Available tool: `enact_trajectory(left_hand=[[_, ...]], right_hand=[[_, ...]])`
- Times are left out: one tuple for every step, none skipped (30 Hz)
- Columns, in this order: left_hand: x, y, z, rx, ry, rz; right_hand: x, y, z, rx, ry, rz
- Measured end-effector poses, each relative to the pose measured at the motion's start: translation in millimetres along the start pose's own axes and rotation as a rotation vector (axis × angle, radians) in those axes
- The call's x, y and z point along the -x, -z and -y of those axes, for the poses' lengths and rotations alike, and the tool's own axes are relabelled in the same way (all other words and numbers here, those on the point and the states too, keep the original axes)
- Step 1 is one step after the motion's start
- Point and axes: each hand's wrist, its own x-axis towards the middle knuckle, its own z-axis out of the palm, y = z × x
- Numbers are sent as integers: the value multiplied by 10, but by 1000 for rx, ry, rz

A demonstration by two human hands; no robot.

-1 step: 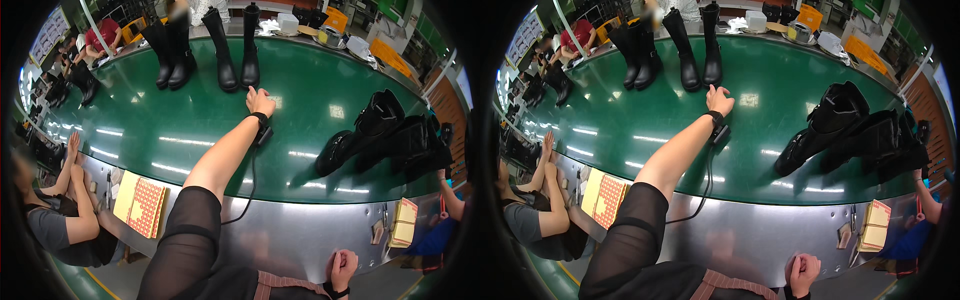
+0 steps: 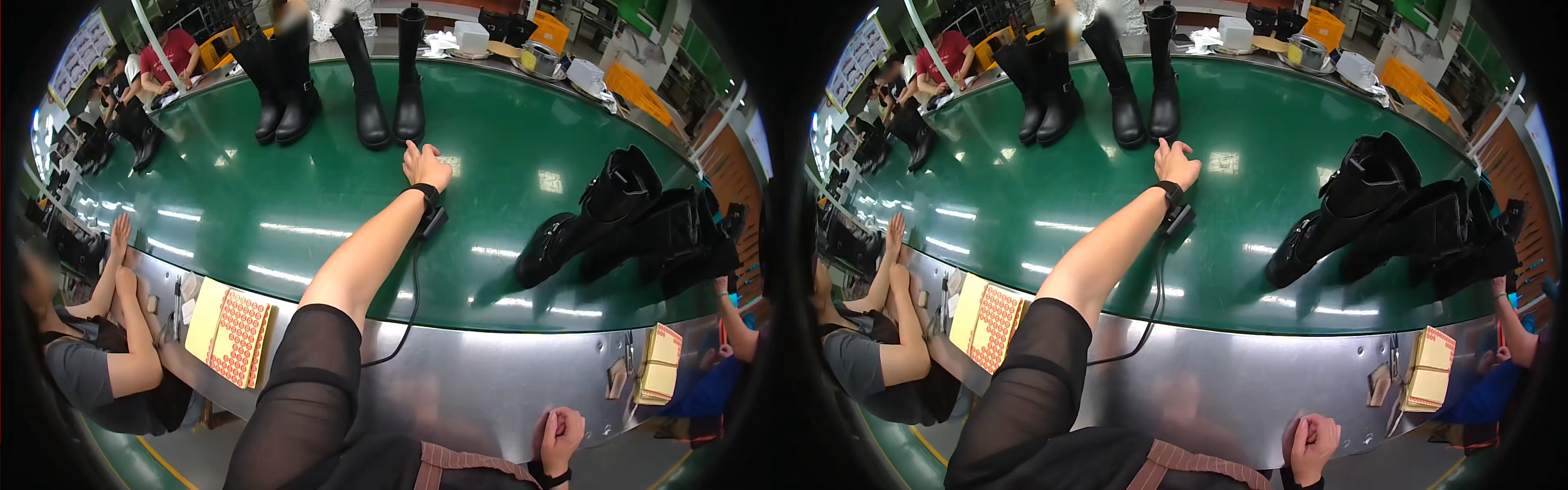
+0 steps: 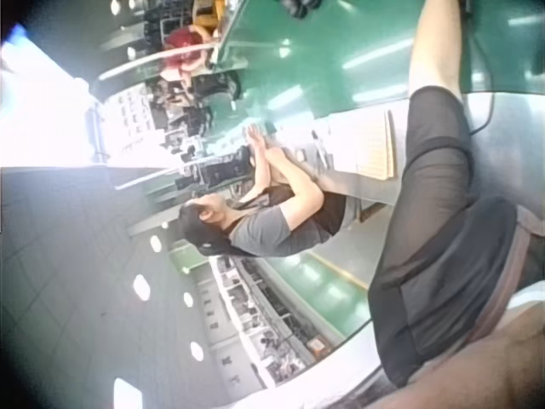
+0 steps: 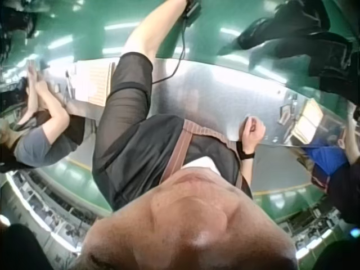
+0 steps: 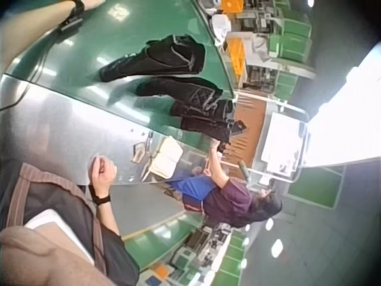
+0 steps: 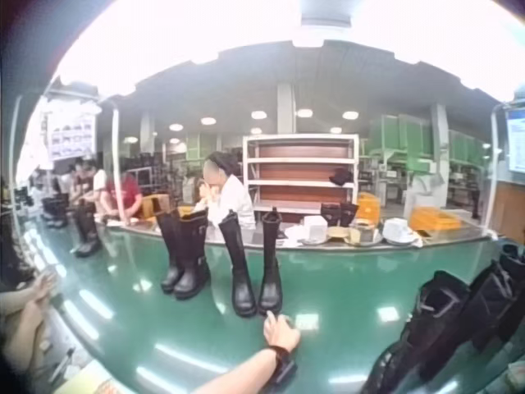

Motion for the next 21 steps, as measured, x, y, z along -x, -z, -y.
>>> enact_trajectory(left_hand=[[10,-3,-18,31,24,-28],[17,3,-35,63,47,-56],[1,40,-34,68,50,-77],[-47,80,8,71,51,-82],[-100,129,51,69,70,-78],[-152,168,78,67,89,-74],[-172,186,111,87,92,-125],[-163,182,130,85,93,-127],[-135,176,148,32,14,-28],[-36,146,103,-17,-67,82],[104,82,50,-32,-104,143],[288,30,28,-119,-237,80],[474,125,-127,-42,-152,273],[642,199,-256,30,-144,335],[747,210,-304,167,-168,400],[931,314,-432,241,-179,425],[1054,405,-488,357,-176,486],[1264,632,-674,419,-115,546],[1396,775,-730,470,-118,558],[1539,875,-819,524,-123,582],[1681,990,-897,586,-94,616]], right_hand=[[-6,-2,2,-1,-4,-1],[-10,-1,7,-1,-7,-4],[-4,1,34,1,-4,-5],[5,-3,80,5,-19,-5],[6,-3,99,9,-34,-6],[1,-2,75,9,-28,-8],[21,4,46,9,-22,11],[30,5,20,8,-16,30],[22,-4,-1,5,-12,32],[35,-1,-26,2,-16,12],[36,-18,-29,-8,-12,-7],[27,-28,-10,-13,-11,-6],[8,-27,7,-8,-5,-11],[11,-1,25,-9,7,-27],[25,18,36,-14,15,-38],[20,17,39,-15,12,-40],[9,2,51,-23,17,-40],[10,-3,43,-29,26,-50],[15,-7,55,-19,36,-50],[30,-3,45,0,36,-53],[28,-12,30,-8,46,-65]])
